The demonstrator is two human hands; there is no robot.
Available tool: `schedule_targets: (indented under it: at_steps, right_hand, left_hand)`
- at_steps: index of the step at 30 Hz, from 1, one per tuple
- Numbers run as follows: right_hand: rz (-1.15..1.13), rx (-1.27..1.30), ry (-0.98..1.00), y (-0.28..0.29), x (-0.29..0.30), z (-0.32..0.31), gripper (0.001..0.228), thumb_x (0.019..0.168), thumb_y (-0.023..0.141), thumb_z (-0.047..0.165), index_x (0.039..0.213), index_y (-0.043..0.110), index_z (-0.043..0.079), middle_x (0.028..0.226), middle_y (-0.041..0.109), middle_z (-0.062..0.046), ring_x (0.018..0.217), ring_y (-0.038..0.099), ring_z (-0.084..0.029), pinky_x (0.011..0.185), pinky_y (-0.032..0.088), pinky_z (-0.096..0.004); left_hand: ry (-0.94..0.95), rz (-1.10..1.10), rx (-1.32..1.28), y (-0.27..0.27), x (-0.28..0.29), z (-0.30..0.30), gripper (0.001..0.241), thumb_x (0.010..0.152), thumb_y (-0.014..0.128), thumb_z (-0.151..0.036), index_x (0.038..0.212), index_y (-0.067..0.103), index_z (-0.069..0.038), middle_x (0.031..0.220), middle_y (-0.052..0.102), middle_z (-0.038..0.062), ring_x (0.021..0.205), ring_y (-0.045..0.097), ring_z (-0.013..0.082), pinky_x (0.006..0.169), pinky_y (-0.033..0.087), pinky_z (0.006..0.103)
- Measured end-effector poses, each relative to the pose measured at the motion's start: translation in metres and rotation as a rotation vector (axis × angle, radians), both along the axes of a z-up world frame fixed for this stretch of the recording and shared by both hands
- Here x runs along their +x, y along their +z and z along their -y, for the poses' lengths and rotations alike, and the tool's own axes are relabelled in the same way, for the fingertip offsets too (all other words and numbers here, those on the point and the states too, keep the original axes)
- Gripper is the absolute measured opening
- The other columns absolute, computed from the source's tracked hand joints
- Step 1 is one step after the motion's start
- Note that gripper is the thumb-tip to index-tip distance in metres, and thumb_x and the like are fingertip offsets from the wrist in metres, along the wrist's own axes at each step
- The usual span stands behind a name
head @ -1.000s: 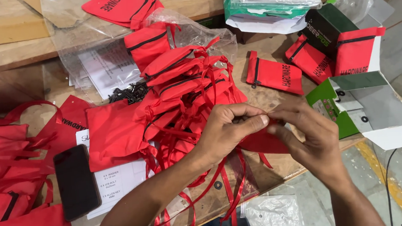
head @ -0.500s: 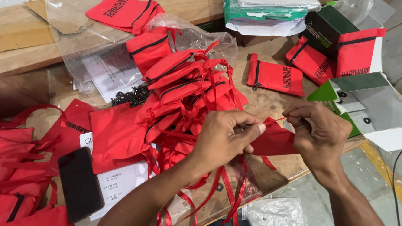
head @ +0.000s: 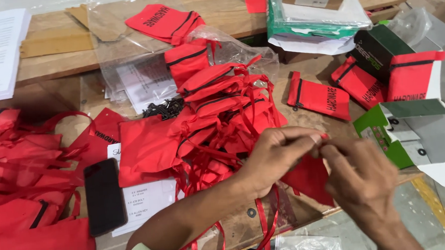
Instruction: The person threads red ribbon straps through the side slots of small red zippered pouches, using a small metal clip to feed the ribbon through, then arranges the finished pouches on the work table with the others.
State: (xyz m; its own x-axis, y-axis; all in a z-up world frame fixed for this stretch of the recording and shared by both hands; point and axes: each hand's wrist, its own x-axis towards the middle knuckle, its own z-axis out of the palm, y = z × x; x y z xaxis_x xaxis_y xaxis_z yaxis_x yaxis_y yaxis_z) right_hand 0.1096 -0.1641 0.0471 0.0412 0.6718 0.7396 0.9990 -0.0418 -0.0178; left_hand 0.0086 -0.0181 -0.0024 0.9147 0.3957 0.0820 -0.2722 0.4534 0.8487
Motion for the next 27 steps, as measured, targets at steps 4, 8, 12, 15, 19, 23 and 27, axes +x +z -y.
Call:
schedule_targets:
  at_steps: [4,8,12,15,19,23,27]
  right_hand:
    - [0.152,0.02,-0.039,0.027,-0.008,-0.001,0.034,0.065,0.07,-0.015,0.095,0.071,0.0,0.096,0.068,-0.014,0.086,0.066,-0.033,0.071,0.054,-0.043]
    - [-0.078,0.009,0.079,0.019,0.002,0.0,0.033,0.072,0.063,-0.021,0.098,0.069,-0.002,0.098,0.069,-0.011,0.09,0.07,-0.028,0.074,0.056,-0.038]
    - [-0.31,0.014,0.128,0.005,0.006,0.0,0.035,0.074,0.059,-0.023,0.1,0.069,-0.001,0.092,0.069,-0.008,0.081,0.068,-0.019,0.068,0.052,-0.028]
    - [-0.448,0.016,0.112,-0.008,0.008,0.0,0.033,0.073,0.061,-0.023,0.096,0.07,-0.001,0.086,0.07,-0.007,0.07,0.065,-0.014,0.059,0.047,-0.025]
    - [-0.467,0.067,0.046,-0.023,0.006,0.001,0.025,0.081,0.067,-0.021,0.098,0.07,-0.004,0.083,0.068,-0.009,0.068,0.061,-0.014,0.056,0.046,-0.024]
    - [-0.515,0.149,0.061,-0.047,0.009,0.0,0.018,0.094,0.069,-0.017,0.108,0.066,-0.005,0.091,0.069,-0.01,0.077,0.066,-0.014,0.067,0.053,-0.023]
    - [-0.536,0.199,0.088,-0.041,0.002,-0.006,0.014,0.1,0.065,-0.016,0.11,0.063,-0.006,0.099,0.071,-0.013,0.087,0.069,-0.015,0.077,0.058,-0.024]
  left_hand:
    - [0.043,0.116,0.509,-0.001,0.001,-0.001,0.025,0.105,0.069,-0.018,0.122,0.074,0.0,0.102,0.075,0.0,0.093,0.066,0.002,0.083,0.056,0.0223]
    - [-0.058,0.027,0.658,0.018,-0.011,-0.006,0.024,0.101,0.072,-0.018,0.12,0.075,-0.003,0.088,0.071,0.005,0.078,0.057,0.0029,0.066,0.05,0.0276]
    - [0.039,0.005,0.813,0.021,-0.018,-0.007,0.019,0.101,0.072,-0.02,0.109,0.077,-0.003,0.081,0.072,0.009,0.074,0.063,0.0083,0.066,0.053,0.0287]
    - [0.27,0.142,1.038,0.02,-0.024,-0.002,0.015,0.096,0.075,-0.018,0.103,0.076,-0.005,0.091,0.072,0.009,0.083,0.07,0.0179,0.072,0.054,0.0296]
    - [0.458,0.144,1.107,0.015,-0.025,0.01,0.017,0.098,0.073,-0.015,0.11,0.072,-0.004,0.105,0.072,0.009,0.087,0.074,0.0225,0.077,0.06,0.0312]
    - [0.536,0.209,1.275,0.011,-0.027,0.014,0.024,0.1,0.073,-0.013,0.121,0.067,-0.001,0.122,0.068,0.012,0.088,0.073,0.0241,0.073,0.061,0.0314]
    - [0.593,0.26,1.373,0.009,-0.022,0.01,0.023,0.099,0.074,-0.009,0.119,0.069,0.002,0.121,0.067,0.013,0.091,0.073,0.0239,0.074,0.061,0.0332]
